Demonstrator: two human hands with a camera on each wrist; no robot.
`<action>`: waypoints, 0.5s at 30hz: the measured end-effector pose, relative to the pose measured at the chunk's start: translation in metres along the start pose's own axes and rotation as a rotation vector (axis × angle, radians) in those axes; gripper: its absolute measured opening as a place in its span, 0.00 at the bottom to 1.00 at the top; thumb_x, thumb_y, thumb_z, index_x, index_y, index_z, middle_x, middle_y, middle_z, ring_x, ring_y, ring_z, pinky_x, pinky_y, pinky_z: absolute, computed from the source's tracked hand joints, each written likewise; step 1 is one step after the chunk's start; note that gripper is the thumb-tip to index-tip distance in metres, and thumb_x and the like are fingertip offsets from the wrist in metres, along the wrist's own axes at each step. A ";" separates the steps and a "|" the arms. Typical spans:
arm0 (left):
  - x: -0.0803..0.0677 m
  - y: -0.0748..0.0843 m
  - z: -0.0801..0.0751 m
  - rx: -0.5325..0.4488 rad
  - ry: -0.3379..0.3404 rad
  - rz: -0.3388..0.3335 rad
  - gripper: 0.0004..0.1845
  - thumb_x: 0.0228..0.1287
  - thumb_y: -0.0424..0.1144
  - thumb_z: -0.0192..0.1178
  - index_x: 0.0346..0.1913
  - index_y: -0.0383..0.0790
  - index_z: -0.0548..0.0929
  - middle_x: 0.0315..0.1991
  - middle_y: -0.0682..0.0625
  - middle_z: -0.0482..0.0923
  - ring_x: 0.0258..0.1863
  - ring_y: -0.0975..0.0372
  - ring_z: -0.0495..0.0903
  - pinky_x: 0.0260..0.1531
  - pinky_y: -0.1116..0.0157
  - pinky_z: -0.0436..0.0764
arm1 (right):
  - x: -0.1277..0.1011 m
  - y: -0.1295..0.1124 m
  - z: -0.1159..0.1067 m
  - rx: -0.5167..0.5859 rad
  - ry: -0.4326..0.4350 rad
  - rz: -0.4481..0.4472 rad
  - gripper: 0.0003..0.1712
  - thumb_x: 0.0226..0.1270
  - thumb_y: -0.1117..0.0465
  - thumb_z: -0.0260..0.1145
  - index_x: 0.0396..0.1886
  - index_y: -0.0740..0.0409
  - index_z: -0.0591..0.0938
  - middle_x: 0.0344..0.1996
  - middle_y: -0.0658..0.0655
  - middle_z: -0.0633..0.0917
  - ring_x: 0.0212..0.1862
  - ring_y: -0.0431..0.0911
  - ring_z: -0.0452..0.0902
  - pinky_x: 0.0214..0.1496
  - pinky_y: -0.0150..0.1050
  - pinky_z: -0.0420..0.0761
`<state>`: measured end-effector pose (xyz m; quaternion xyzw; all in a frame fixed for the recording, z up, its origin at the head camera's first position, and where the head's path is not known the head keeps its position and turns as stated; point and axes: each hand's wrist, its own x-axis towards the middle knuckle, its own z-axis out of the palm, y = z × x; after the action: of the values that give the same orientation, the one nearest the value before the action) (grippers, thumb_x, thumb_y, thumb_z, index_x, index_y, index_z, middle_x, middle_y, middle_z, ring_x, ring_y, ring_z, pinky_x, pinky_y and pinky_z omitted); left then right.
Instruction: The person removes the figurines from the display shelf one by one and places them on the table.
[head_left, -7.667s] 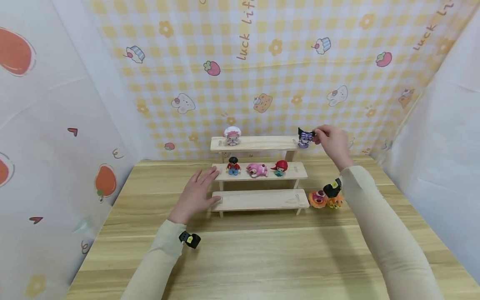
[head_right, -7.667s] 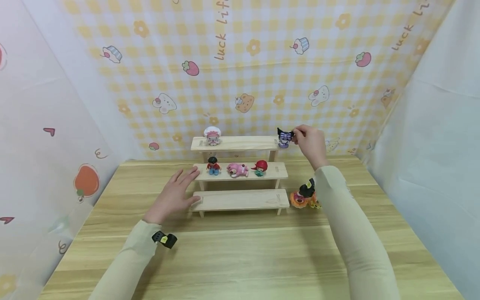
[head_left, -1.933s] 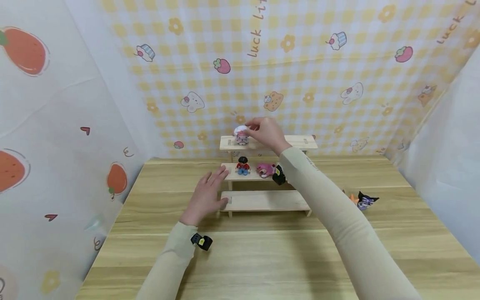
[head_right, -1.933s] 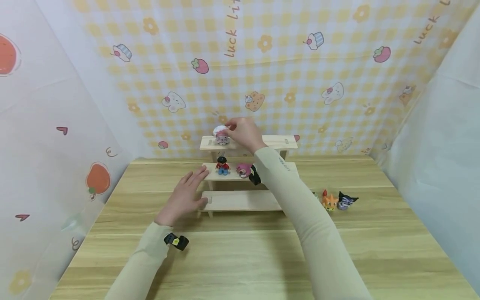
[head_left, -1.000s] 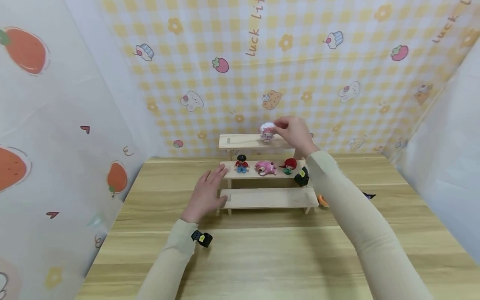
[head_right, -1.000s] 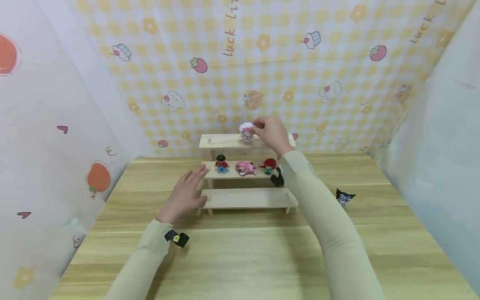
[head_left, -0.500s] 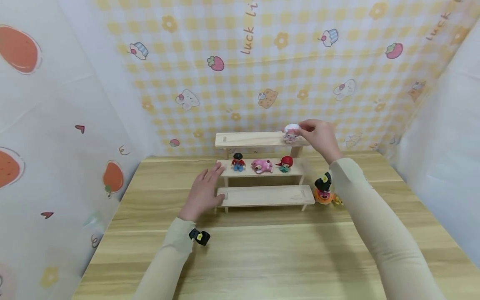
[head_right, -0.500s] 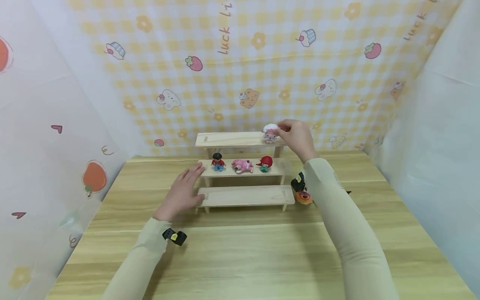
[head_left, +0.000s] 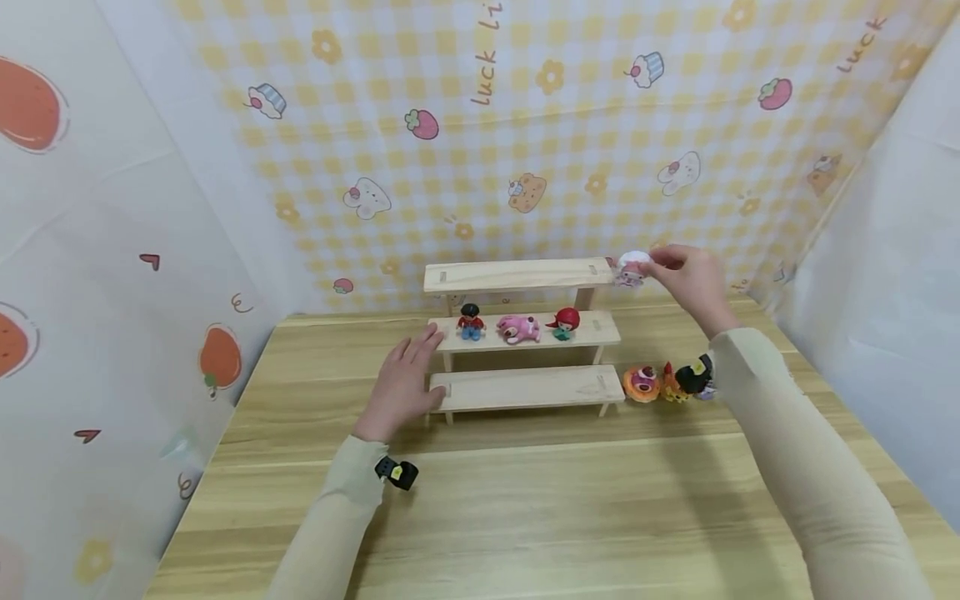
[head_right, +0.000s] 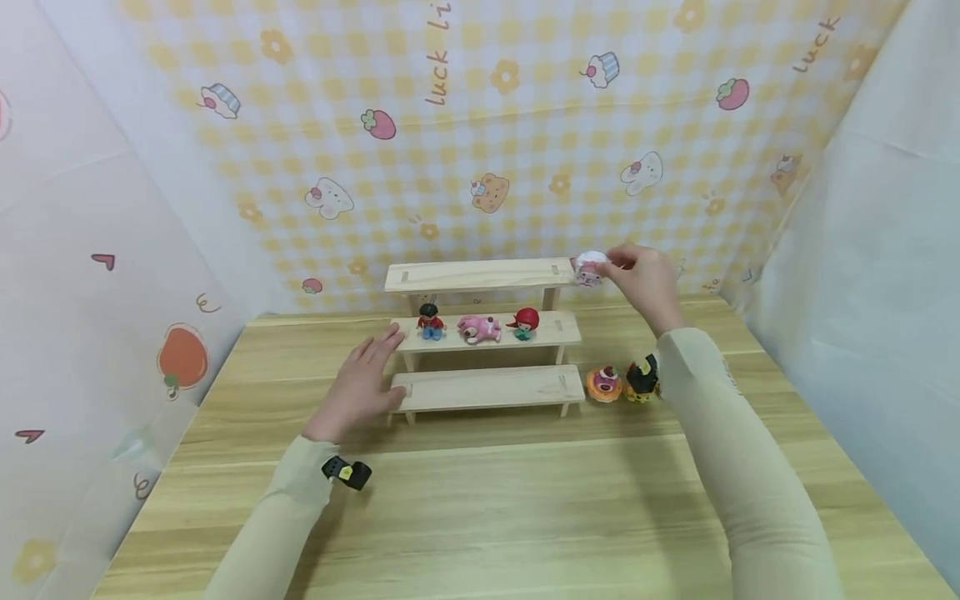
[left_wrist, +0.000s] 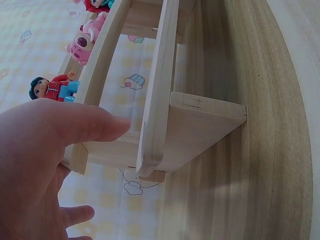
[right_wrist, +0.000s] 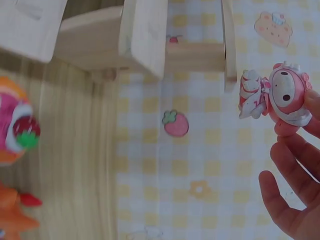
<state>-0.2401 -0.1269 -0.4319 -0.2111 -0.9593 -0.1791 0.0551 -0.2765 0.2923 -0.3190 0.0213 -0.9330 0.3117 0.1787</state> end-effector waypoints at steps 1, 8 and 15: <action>0.000 0.000 0.000 -0.001 0.004 0.004 0.47 0.54 0.44 0.67 0.74 0.42 0.55 0.77 0.48 0.48 0.72 0.47 0.55 0.73 0.47 0.51 | -0.002 0.004 -0.003 0.000 -0.007 0.012 0.24 0.66 0.50 0.64 0.50 0.66 0.82 0.47 0.69 0.84 0.44 0.57 0.80 0.39 0.35 0.75; 0.000 -0.001 0.000 -0.003 0.022 0.025 0.46 0.53 0.43 0.67 0.73 0.39 0.57 0.76 0.46 0.50 0.72 0.46 0.55 0.72 0.47 0.52 | -0.019 0.029 -0.023 -0.062 -0.029 0.099 0.30 0.66 0.44 0.60 0.53 0.65 0.80 0.48 0.70 0.83 0.45 0.57 0.78 0.37 0.34 0.73; 0.001 -0.003 -0.002 -0.004 -0.001 0.016 0.46 0.54 0.43 0.67 0.74 0.41 0.55 0.77 0.48 0.48 0.73 0.49 0.54 0.73 0.48 0.50 | -0.034 0.053 -0.031 -0.065 -0.020 0.138 0.30 0.66 0.43 0.61 0.53 0.65 0.80 0.49 0.71 0.82 0.45 0.55 0.79 0.33 0.22 0.70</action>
<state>-0.2420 -0.1295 -0.4310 -0.2189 -0.9573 -0.1806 0.0556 -0.2431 0.3509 -0.3381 -0.0458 -0.9435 0.2928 0.1481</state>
